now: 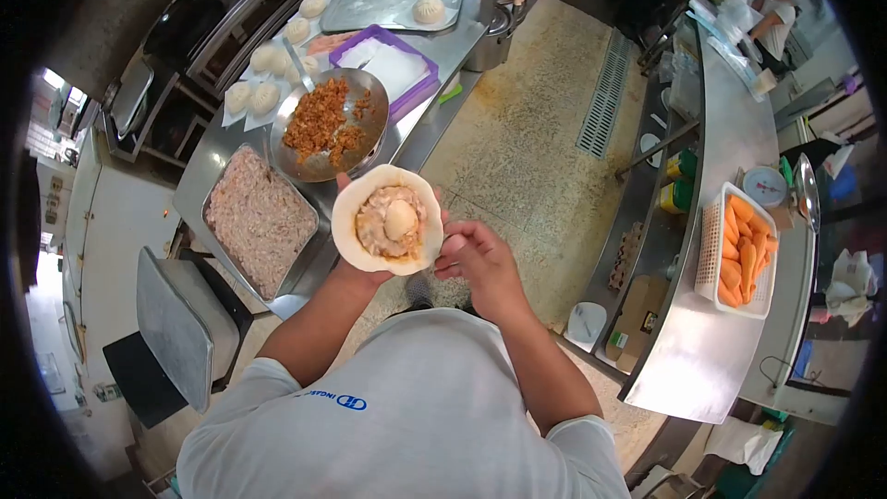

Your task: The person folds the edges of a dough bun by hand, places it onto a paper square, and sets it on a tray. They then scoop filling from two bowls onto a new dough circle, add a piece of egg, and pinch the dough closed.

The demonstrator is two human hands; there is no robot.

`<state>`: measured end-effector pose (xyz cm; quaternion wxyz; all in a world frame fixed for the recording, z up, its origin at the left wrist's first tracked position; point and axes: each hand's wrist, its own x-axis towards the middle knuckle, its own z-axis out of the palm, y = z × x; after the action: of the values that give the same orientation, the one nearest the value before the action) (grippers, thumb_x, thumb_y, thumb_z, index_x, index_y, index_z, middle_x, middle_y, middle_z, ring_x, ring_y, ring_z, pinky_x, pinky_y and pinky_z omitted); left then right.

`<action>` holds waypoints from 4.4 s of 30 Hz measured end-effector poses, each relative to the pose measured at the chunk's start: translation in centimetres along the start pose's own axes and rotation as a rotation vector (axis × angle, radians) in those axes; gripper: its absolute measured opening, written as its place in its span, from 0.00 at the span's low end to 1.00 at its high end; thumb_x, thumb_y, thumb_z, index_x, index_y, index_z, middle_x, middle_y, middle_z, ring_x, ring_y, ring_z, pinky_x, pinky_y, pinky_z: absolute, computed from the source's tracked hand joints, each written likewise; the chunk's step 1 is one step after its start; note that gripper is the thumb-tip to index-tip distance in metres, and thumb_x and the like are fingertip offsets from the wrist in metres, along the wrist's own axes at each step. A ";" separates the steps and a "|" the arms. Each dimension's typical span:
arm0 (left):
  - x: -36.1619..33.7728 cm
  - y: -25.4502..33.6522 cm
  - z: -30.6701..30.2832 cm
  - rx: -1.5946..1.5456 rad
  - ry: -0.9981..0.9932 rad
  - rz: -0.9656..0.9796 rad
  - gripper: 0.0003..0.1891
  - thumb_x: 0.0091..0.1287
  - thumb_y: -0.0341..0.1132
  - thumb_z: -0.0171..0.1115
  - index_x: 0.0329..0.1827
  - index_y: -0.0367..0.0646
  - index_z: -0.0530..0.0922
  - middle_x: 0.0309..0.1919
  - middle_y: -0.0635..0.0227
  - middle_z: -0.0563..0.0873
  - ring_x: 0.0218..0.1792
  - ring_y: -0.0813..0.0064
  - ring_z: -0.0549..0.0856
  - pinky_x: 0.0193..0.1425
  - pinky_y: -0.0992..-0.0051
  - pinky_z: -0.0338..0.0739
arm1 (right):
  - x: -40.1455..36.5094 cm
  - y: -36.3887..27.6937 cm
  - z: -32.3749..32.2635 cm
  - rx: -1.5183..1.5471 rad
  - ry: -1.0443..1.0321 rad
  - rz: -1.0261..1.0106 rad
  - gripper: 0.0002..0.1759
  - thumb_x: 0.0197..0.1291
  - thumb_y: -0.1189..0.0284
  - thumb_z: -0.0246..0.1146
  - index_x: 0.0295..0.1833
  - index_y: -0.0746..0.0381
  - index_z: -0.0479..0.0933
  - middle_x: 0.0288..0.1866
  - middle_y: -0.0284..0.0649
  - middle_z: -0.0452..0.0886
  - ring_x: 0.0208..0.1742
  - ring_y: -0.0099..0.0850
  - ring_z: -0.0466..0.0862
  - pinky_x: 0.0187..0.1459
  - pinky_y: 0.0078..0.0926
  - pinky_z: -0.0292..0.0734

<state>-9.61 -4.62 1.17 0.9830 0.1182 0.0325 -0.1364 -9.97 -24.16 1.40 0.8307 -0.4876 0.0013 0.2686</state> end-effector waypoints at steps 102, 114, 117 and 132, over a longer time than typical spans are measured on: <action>-3.9 0.1 1.1 0.019 -0.146 -0.157 0.56 0.63 0.82 0.34 0.73 0.36 0.66 0.66 0.52 0.77 0.64 0.57 0.81 0.67 0.58 0.78 | -0.5 -4.9 4.0 -0.917 0.107 -0.599 0.04 0.59 0.77 0.65 0.36 0.67 0.77 0.28 0.45 0.76 0.26 0.42 0.77 0.29 0.35 0.72; -5.1 1.4 -0.3 0.113 -0.154 -0.233 0.57 0.61 0.82 0.34 0.76 0.37 0.62 0.69 0.54 0.75 0.66 0.61 0.79 0.68 0.58 0.77 | -0.2 -4.5 5.2 -0.886 0.091 -0.658 0.04 0.58 0.78 0.65 0.36 0.68 0.78 0.26 0.43 0.75 0.25 0.39 0.77 0.29 0.35 0.72; -5.2 1.8 -0.7 0.118 -0.155 -0.258 0.57 0.60 0.83 0.34 0.76 0.38 0.61 0.69 0.55 0.74 0.66 0.62 0.79 0.68 0.59 0.78 | 0.1 -3.4 3.9 -0.971 -0.003 -0.564 0.05 0.58 0.77 0.65 0.35 0.68 0.78 0.27 0.44 0.77 0.26 0.39 0.78 0.29 0.36 0.72; -9.9 5.8 -2.4 0.402 -0.021 -0.154 0.56 0.60 0.81 0.38 0.76 0.38 0.59 0.69 0.56 0.73 0.66 0.66 0.78 0.67 0.63 0.79 | 0.7 -0.1 7.8 -1.098 -0.080 -0.668 0.07 0.58 0.76 0.67 0.35 0.68 0.77 0.27 0.45 0.75 0.28 0.40 0.79 0.31 0.36 0.73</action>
<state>-17.59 3.92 1.07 0.9267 0.3075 0.0033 -0.2162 -11.32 -17.52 5.41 0.4984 -0.8056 -0.3194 -0.0249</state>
